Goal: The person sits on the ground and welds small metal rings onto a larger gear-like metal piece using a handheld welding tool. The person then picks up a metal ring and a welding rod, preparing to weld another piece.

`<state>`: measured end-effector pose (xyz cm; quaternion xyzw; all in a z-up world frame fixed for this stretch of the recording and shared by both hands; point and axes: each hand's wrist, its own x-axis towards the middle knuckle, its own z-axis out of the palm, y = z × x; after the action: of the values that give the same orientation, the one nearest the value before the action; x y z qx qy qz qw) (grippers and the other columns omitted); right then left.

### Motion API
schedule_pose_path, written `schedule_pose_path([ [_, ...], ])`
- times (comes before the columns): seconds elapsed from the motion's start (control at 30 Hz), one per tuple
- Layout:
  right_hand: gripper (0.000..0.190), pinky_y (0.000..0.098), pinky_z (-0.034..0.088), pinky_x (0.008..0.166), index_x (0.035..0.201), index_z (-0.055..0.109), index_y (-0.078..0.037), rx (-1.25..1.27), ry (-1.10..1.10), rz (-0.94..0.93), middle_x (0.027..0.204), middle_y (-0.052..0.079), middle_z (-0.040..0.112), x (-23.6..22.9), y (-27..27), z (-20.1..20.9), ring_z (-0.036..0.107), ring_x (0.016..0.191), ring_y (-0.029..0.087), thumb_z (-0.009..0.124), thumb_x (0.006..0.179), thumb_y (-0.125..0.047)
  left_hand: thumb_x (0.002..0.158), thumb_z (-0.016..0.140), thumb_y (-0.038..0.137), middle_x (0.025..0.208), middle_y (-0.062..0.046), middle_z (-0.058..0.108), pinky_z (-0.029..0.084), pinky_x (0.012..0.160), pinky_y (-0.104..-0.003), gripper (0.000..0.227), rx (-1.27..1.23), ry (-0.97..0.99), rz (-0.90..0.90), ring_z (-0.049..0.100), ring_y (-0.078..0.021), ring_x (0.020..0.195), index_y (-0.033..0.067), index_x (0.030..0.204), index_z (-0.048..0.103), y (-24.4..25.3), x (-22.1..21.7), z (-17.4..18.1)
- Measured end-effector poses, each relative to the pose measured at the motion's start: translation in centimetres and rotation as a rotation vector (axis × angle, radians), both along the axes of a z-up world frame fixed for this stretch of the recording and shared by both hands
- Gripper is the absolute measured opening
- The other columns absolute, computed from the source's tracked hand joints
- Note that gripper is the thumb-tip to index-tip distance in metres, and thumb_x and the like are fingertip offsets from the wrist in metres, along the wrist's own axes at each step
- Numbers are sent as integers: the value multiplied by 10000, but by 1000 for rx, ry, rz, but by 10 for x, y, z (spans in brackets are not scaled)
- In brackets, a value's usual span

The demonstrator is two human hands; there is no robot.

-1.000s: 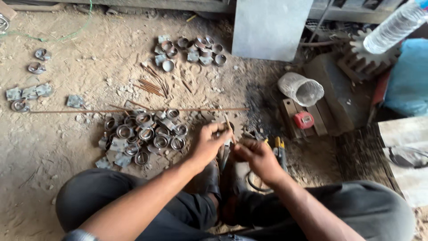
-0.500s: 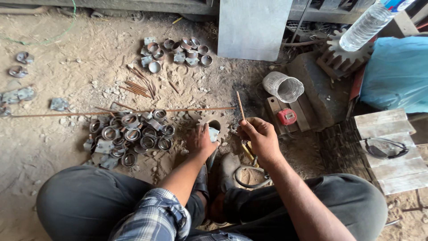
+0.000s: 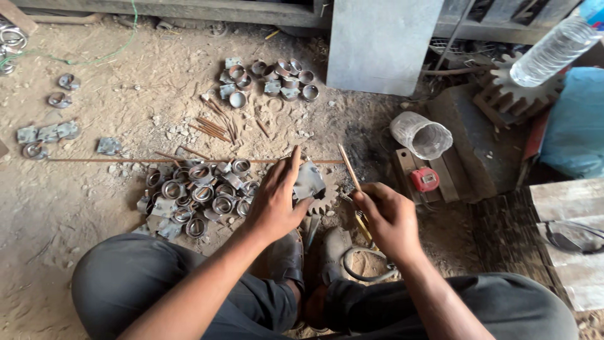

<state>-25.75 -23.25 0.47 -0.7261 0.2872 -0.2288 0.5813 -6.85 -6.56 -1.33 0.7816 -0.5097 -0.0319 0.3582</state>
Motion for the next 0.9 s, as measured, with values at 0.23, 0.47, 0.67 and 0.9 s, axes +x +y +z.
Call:
schedule_pose_path([
  [0.23,143,339,583,991,1096,679,-48,-369,-635,101,1031,76,747,-25,2,46,727,1006,179,651,1054,-182,785,878,172,1314,-173,625,447,1177,-466,1106,-346,-370,-62,609,-327,1263,-14,1604,158,-5,-5,31],
  [0.47,161,315,578,723,1046,771,-6,-578,22,-10,929,109,768,-2,15,58,721,813,175,713,934,-105,775,898,157,1298,-120,642,399,1242,-485,1138,-407,-343,-105,612,-291,1274,-29,1604,141,4,3,38],
  [0.67,156,300,580,790,1097,746,5,-243,-112,-65,998,108,778,1,12,28,727,887,143,663,976,-49,764,900,155,1279,-95,635,386,1257,-504,1139,-403,-322,-94,610,-280,1280,15,1616,156,12,5,40],
  [0.9,181,432,571,1003,1162,751,21,571,-751,162,1051,149,764,-18,-11,33,725,1022,255,625,1056,-55,810,842,96,1421,-143,592,428,1177,-437,1055,-307,-104,-117,572,-311,1323,11,1628,183,25,5,51],
])
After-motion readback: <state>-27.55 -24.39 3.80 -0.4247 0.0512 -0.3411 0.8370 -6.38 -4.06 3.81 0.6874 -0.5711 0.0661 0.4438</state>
